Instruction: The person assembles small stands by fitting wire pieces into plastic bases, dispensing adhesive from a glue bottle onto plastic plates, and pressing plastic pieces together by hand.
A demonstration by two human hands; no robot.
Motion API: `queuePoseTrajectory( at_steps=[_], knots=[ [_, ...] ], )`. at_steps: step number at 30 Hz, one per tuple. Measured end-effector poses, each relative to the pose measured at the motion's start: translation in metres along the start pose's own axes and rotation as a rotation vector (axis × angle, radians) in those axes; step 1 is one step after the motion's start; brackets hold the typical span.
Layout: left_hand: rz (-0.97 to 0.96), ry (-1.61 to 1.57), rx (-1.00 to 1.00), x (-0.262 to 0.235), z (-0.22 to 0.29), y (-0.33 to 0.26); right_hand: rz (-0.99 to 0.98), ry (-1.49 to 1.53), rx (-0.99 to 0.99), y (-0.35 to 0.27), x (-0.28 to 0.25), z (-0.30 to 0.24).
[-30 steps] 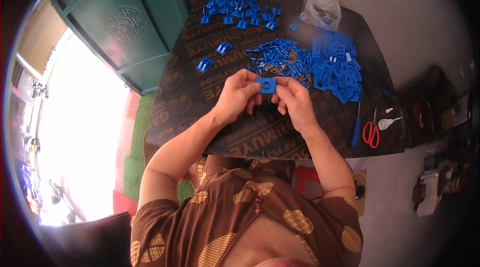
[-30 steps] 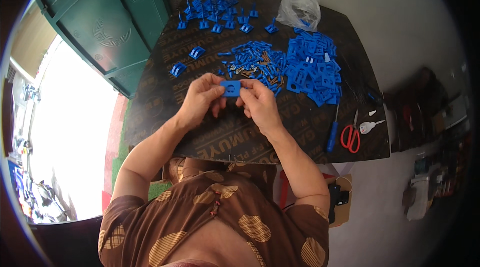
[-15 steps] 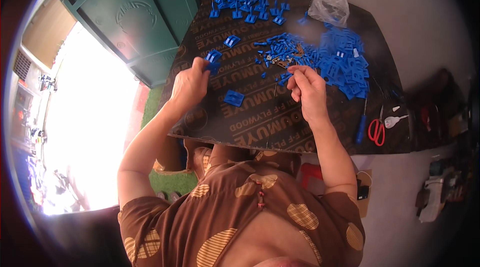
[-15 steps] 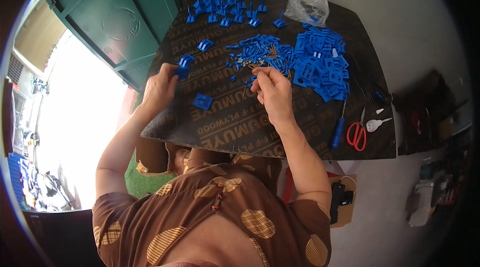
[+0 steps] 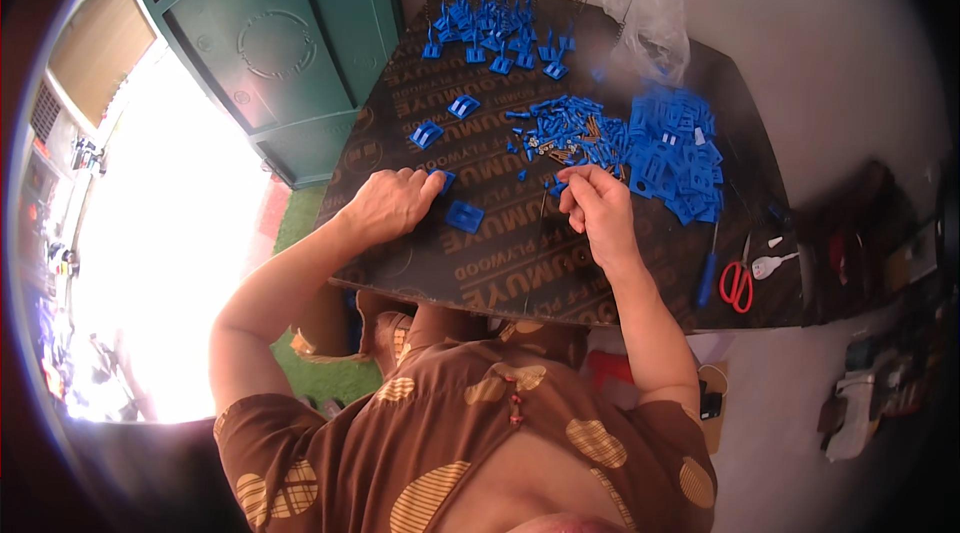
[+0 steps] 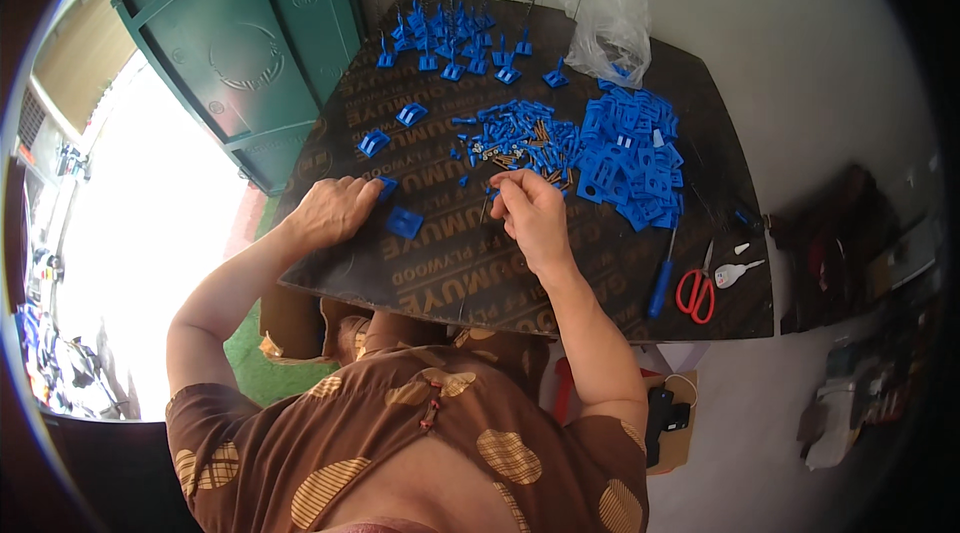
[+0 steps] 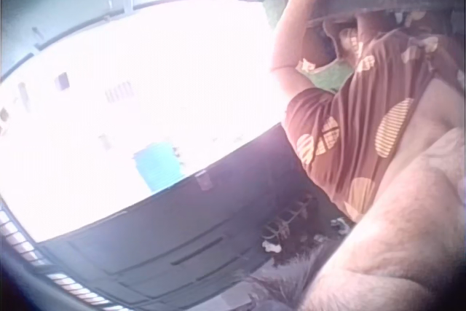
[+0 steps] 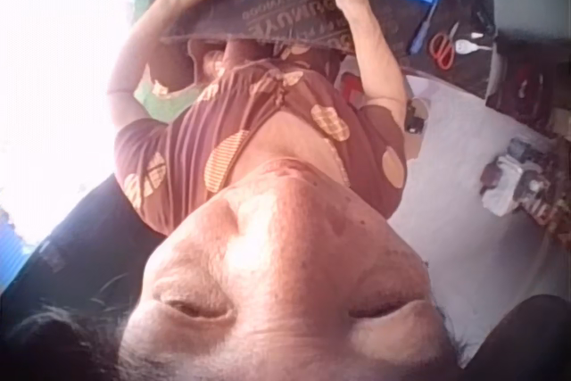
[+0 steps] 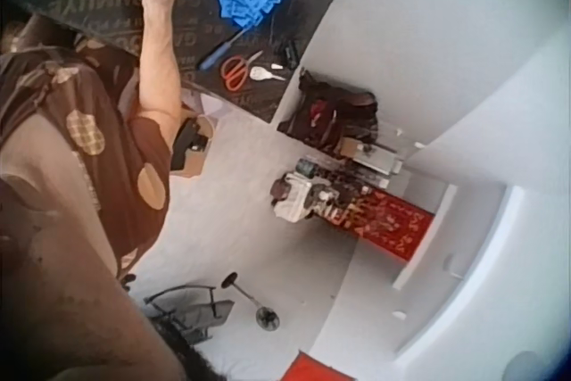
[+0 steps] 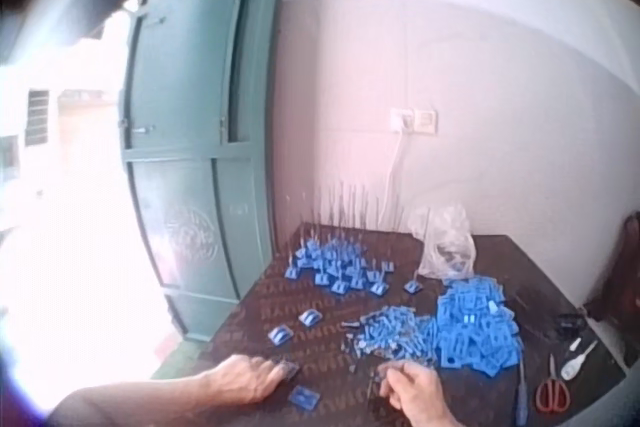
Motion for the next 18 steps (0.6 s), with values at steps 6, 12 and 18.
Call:
queuePoseTrajectory(
  at_steps=[6,12,18],
  knots=[
    [0.1,-0.221,-0.035,-0.018,-0.002,0.002,-0.005,-0.02,0.014,0.0,0.0,0.0],
    [0.224,-0.261,-0.211,-0.013,-0.02,0.012,-0.001,-0.055,0.023,0.0,0.002,0.001],
    [0.31,-0.387,-0.38,0.002,-0.037,0.031,-0.004,-0.11,0.015,0.0,0.004,0.006]
  ],
)
Point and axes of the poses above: each hand's wrist, its own y-axis towards the middle knuckle, its own x-axis out of the palm, z = x × y, the point moved 1 cm from there along y, towards the middle knuckle, and after that the axes turned 4 degrees about z, right-handed, at the moved point
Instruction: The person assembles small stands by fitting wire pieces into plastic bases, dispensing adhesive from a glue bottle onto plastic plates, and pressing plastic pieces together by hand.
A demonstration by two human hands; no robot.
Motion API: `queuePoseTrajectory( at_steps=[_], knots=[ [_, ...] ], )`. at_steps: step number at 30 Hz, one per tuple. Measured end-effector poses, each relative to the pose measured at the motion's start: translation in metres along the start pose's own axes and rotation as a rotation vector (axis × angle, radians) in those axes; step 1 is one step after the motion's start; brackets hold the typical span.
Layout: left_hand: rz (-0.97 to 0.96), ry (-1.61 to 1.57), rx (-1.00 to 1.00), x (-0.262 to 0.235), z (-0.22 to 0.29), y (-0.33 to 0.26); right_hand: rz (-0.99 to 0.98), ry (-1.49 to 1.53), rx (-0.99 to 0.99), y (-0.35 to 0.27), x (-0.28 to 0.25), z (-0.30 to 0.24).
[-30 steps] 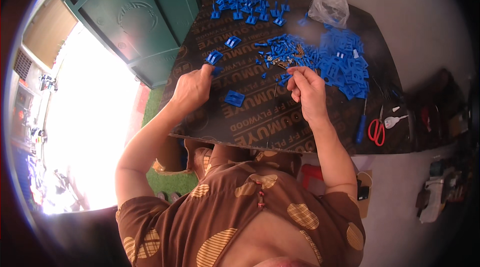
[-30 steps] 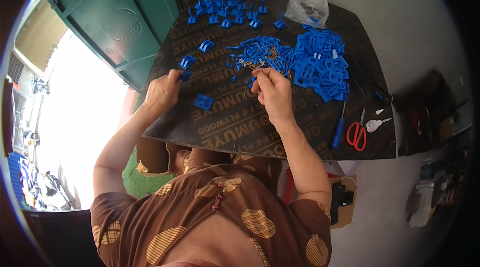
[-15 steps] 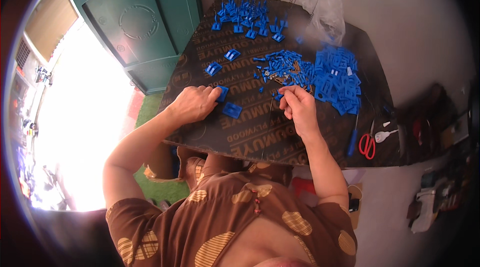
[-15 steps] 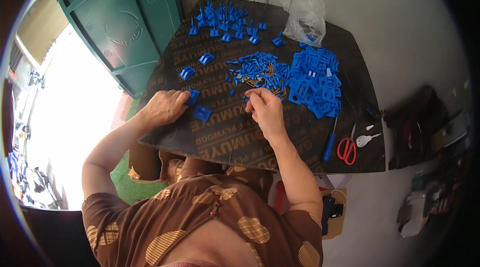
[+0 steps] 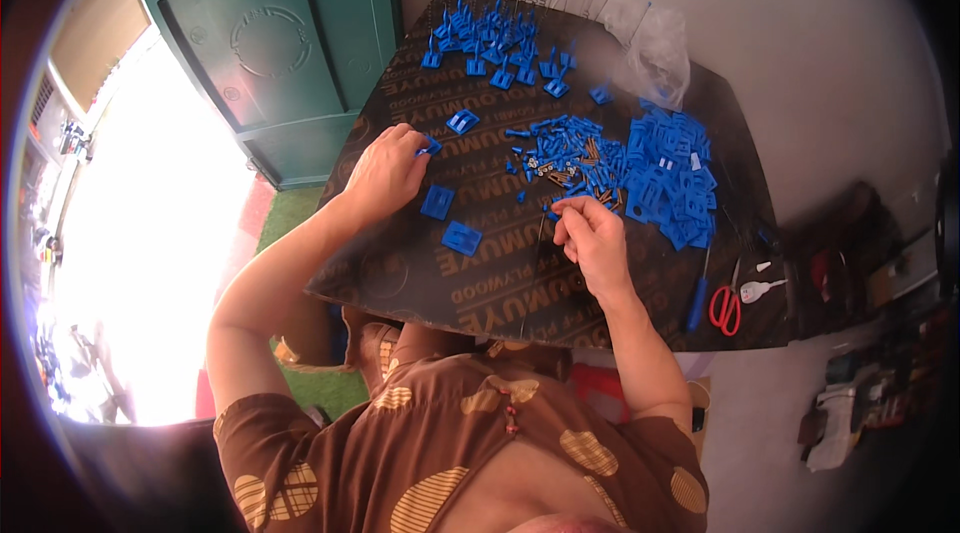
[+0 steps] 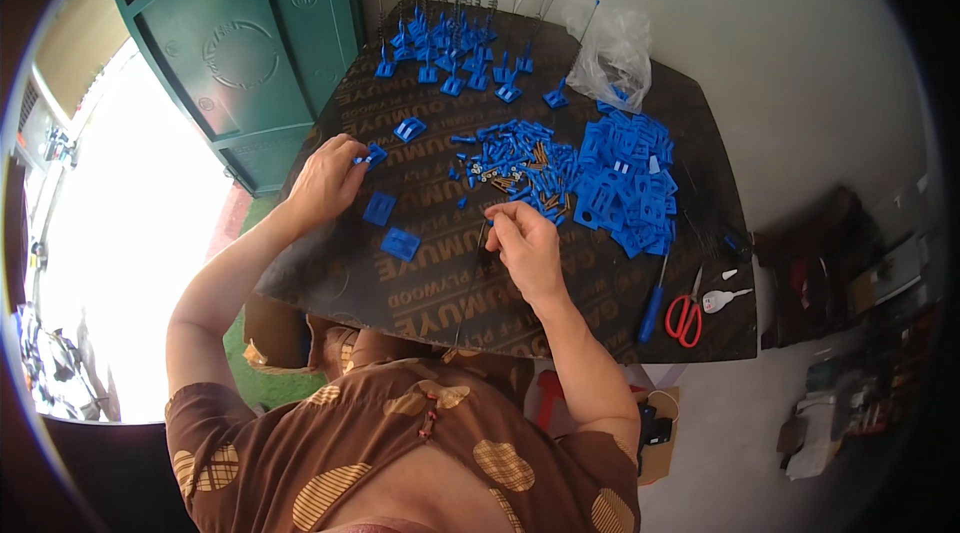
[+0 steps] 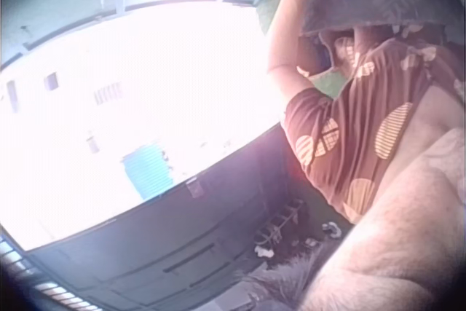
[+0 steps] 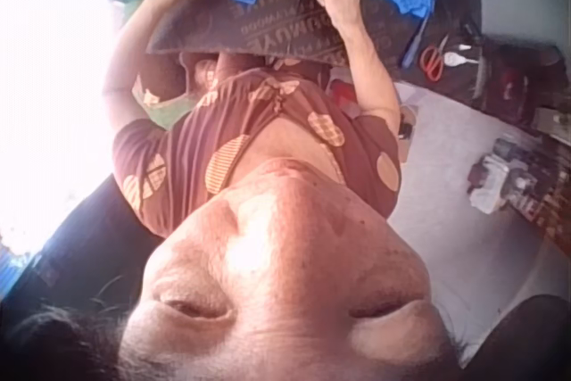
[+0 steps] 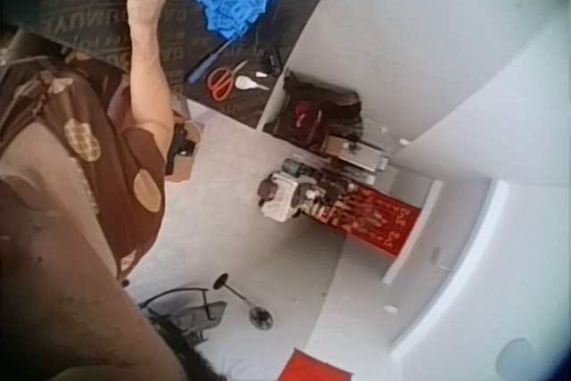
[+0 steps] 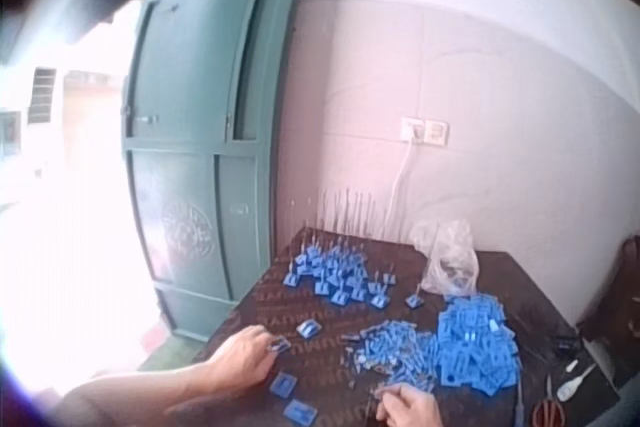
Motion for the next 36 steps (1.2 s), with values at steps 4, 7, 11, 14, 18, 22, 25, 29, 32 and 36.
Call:
queuePoseTrajectory(
  at_steps=[4,7,11,14,18,22,25,29,32,36],
  knots=[
    [-0.042,-0.054,-0.1,0.012,-0.013,0.013,-0.007,-0.047,0.009,-0.003,0.004,0.0],
    [-0.032,-0.067,-0.118,0.024,-0.025,0.019,-0.022,-0.131,-0.083,-0.005,0.004,0.004],
    [-0.074,-0.055,-0.137,0.036,-0.035,0.032,-0.031,-0.213,-0.15,-0.011,0.006,0.0],
    [-0.016,-0.059,-0.126,0.046,-0.045,0.042,-0.047,-0.27,-0.204,-0.015,0.008,-0.008],
    [0.012,-0.137,-0.187,0.051,-0.05,0.071,-0.064,-0.321,-0.25,-0.017,0.01,-0.015],
    [0.063,-0.316,-0.258,0.045,-0.036,0.112,-0.073,-0.341,-0.252,-0.017,0.007,-0.017],
    [0.219,-0.45,-0.281,0.055,-0.049,0.14,-0.077,-0.344,-0.262,-0.017,0.007,-0.018],
    [0.309,-0.595,-0.325,0.064,-0.069,0.17,-0.091,-0.375,-0.278,-0.017,0.009,-0.019],
    [0.408,-0.67,-0.271,0.056,-0.065,0.203,-0.102,-0.403,-0.299,-0.016,0.007,-0.017],
    [0.411,-0.649,-0.211,0.025,-0.052,0.254,-0.106,-0.448,-0.324,-0.017,0.006,-0.019]
  ],
)
Point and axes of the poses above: each hand's wrist, its own y-axis towards the middle knuckle, its own x-axis out of the palm, z = x × y, the point moved 1 cm from there along y, towards the middle knuckle, and after that the axes turned 4 degrees about z, right-handed, at the moved point
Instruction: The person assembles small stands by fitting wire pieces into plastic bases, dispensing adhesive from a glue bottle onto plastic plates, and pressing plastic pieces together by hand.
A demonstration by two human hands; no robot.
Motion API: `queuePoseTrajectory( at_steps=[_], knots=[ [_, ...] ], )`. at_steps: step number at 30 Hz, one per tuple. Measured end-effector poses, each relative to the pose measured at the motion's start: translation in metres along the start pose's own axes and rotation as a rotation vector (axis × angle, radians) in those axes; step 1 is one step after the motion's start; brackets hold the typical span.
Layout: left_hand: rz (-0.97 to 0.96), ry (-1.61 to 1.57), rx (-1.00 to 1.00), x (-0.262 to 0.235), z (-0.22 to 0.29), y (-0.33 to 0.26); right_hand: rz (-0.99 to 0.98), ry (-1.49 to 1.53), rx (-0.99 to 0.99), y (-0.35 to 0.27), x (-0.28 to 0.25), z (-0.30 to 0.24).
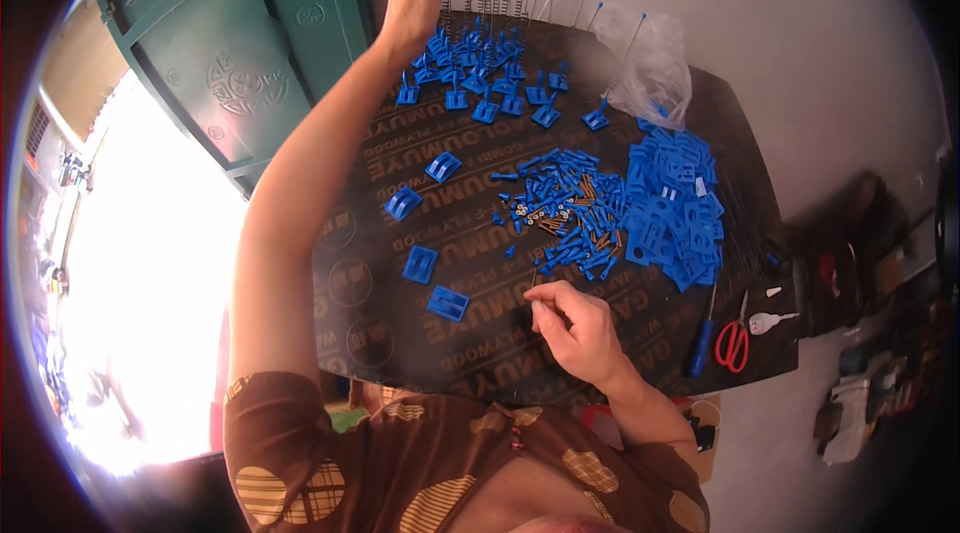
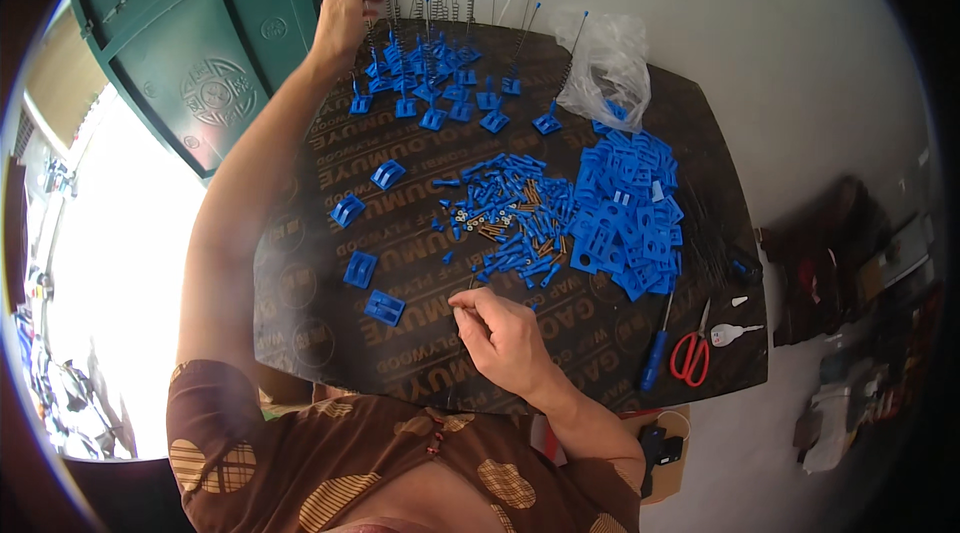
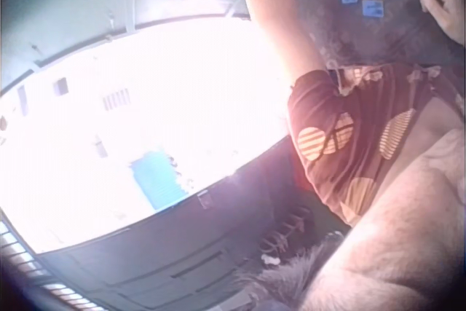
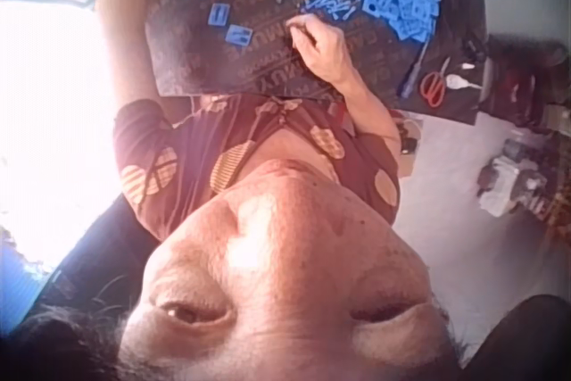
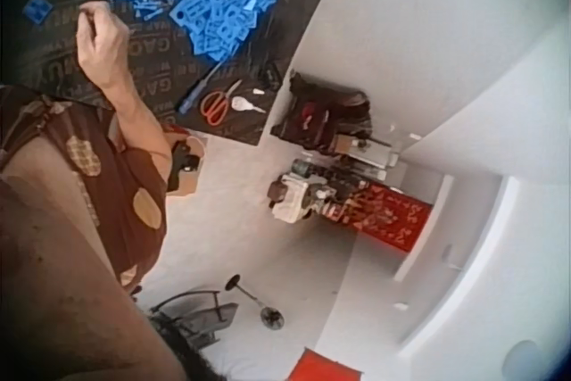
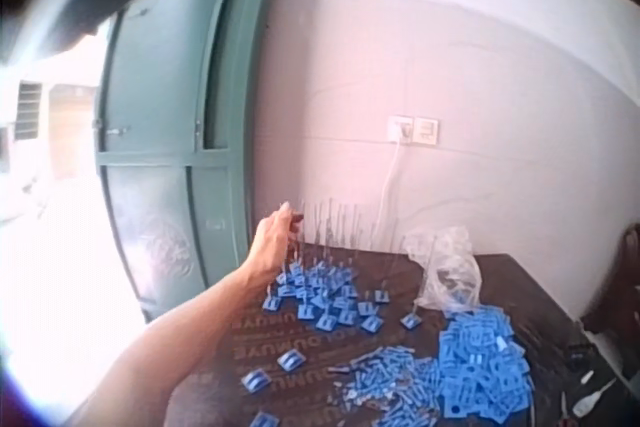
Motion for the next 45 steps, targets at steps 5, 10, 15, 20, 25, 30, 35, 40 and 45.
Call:
queuePoseTrajectory(
  at_steps=[5,10,15,20,25,30,35,40,45],
  knots=[
    [-0.017,-0.1,-0.131,0.014,0.01,0.07,0.01,-0.009,-0.037,0.0,0.0,-0.004],
    [-0.098,0.084,-0.206,0.021,-0.006,0.121,0.002,-0.032,-0.115,-0.001,0.002,-0.003],
    [-0.121,0.767,-0.143,0.057,0.025,0.107,0.051,-0.059,-0.106,0.002,-0.006,0.003],
    [-0.435,0.68,-0.049,0.028,-0.002,0.12,0.031,-0.043,-0.135,0.004,-0.001,0.0],
    [-0.356,1.199,-0.149,0.038,-0.046,0.137,0.015,-0.037,-0.131,0.003,-0.002,-0.003],
    [-0.358,1.169,-0.137,0.041,-0.062,0.135,0.038,-0.043,-0.153,0.005,-0.004,-0.002],
    [-0.398,1.164,-0.16,0.045,-0.061,0.13,0.059,-0.042,-0.182,0.006,-0.005,0.001],
    [-0.358,1.16,-0.13,0.045,-0.068,0.127,0.082,-0.021,-0.203,0.006,-0.006,-0.001],
    [-0.362,1.162,-0.112,0.048,-0.071,0.126,0.092,-0.026,-0.209,0.007,-0.006,0.0]
  ],
)
Point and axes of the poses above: each hand's wrist, its own y-axis towards the middle knuckle, its own x-axis out of the palm, z = x × y, the point moved 1 cm from there along y, towards the middle knuckle, and after that the axes turned 4 degrees about z, right-handed, at the moved point
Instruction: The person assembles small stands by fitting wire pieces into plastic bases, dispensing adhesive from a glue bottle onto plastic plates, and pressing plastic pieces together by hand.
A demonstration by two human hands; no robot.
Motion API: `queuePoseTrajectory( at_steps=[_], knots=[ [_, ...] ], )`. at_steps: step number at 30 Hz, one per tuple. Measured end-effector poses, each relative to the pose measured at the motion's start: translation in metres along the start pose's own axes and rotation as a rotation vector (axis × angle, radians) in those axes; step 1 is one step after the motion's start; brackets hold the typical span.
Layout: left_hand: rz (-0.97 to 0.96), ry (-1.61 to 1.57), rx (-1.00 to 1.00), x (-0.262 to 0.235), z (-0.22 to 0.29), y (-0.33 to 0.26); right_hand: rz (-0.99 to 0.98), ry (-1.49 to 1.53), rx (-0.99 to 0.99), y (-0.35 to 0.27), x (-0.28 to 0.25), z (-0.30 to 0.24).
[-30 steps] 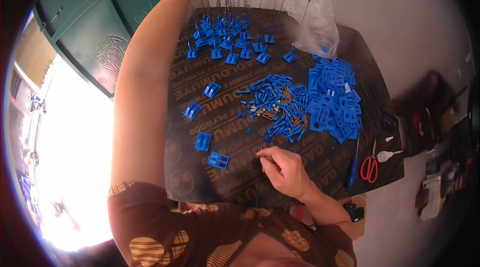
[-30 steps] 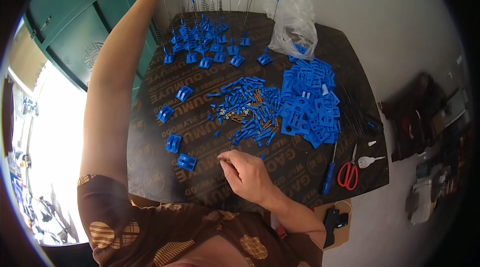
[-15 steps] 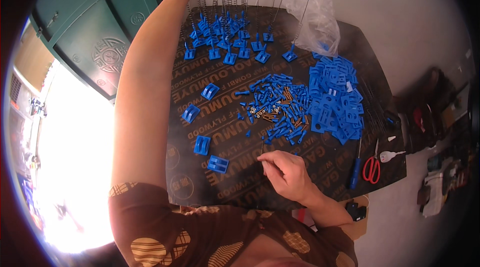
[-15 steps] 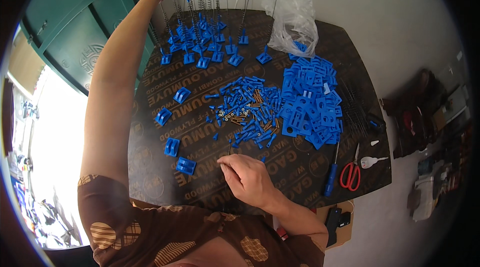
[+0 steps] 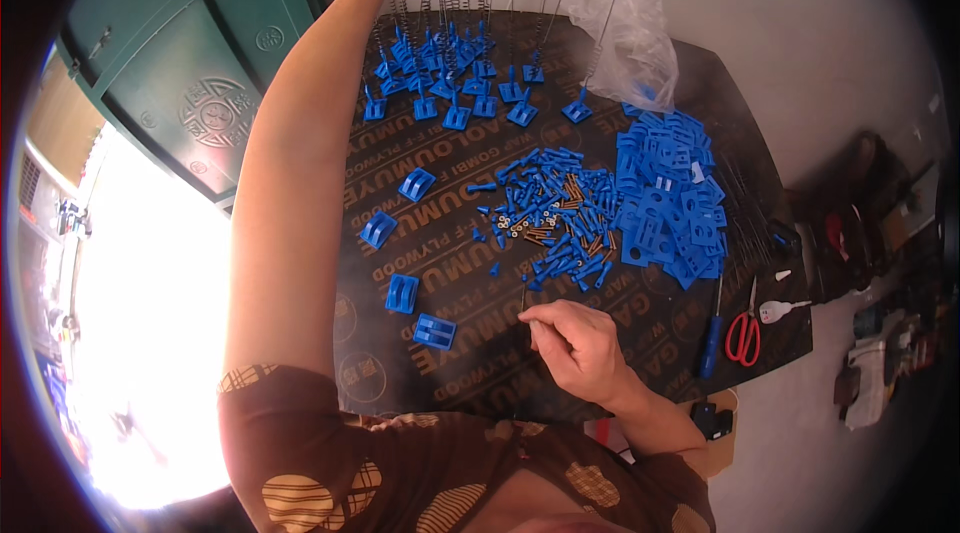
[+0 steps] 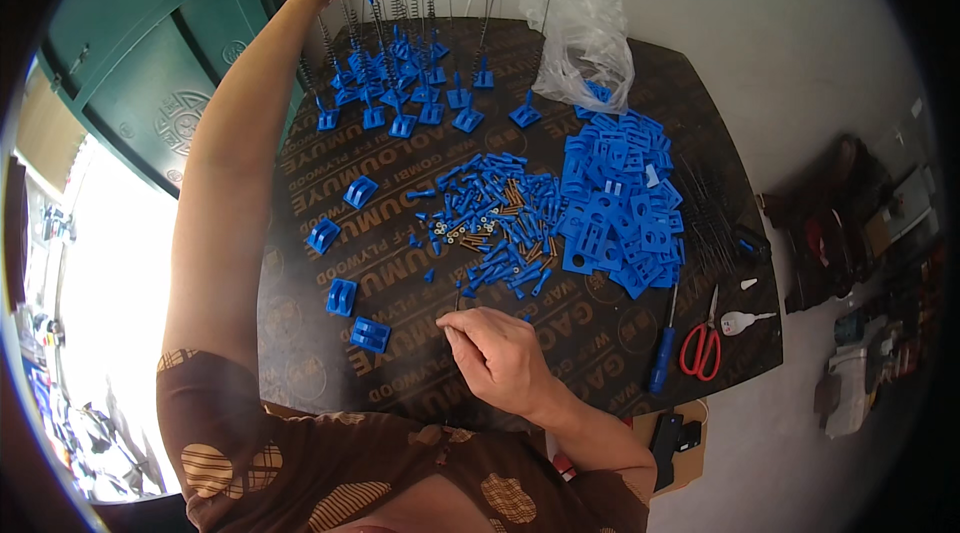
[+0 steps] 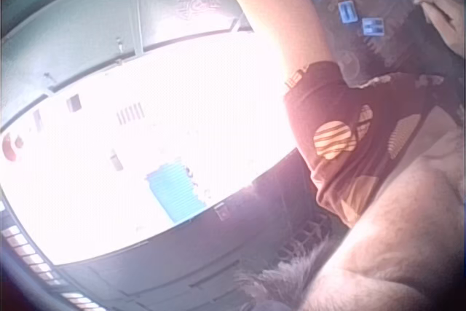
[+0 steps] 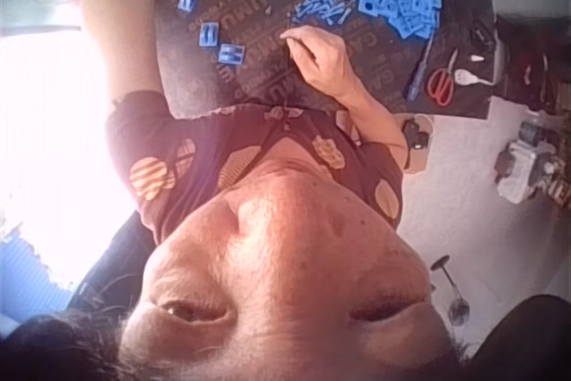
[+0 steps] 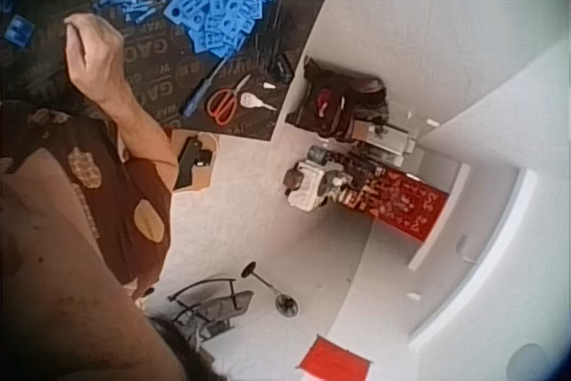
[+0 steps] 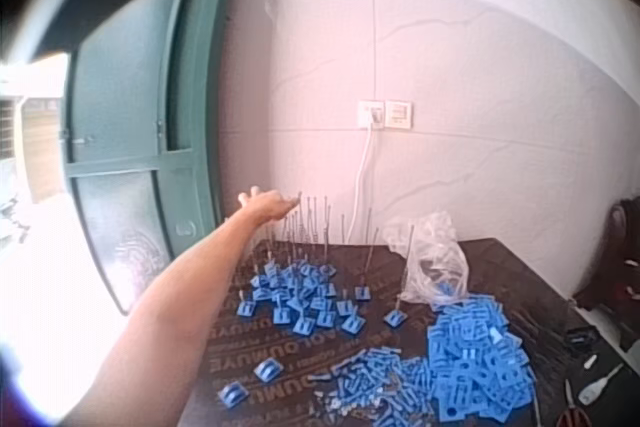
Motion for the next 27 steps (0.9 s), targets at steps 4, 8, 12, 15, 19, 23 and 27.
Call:
queuePoseTrajectory(
  at_steps=[4,8,12,15,19,23,27],
  knots=[
    [-0.03,0.013,0.014,-0.002,0.007,-0.004,0.016,-0.003,-0.006,0.0,0.0,0.001],
    [0.013,0.013,0.023,-0.002,0.016,-0.006,0.009,-0.012,0.006,0.0,-0.002,0.002],
    [0.075,0.014,0.02,0.001,0.009,0.002,0.015,-0.016,-0.022,0.0,0.0,0.001],
    [0.036,-0.039,0.01,-0.005,0.006,0.008,0.014,-0.018,-0.029,0.001,0.001,0.001],
    [0.11,-0.006,0.015,-0.018,0.011,0.001,0.011,-0.016,-0.024,0.002,0.002,0.001],
    [-0.019,-0.084,-0.035,-0.059,0.046,-0.028,0.033,-0.04,-0.036,0.001,-0.003,0.003],
    [0.049,-0.091,-0.086,-0.071,0.03,-0.016,0.004,-0.026,-0.024,0.0,0.0,-0.001]
  ],
)
Point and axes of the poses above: each hand's wrist, its own y-axis towards the middle knuckle, its own x-axis out of the palm, z = x × y, the point moved 1 cm from there along y, towards the middle knuckle, and after that the axes turned 4 degrees about z, right-handed, at the moved point
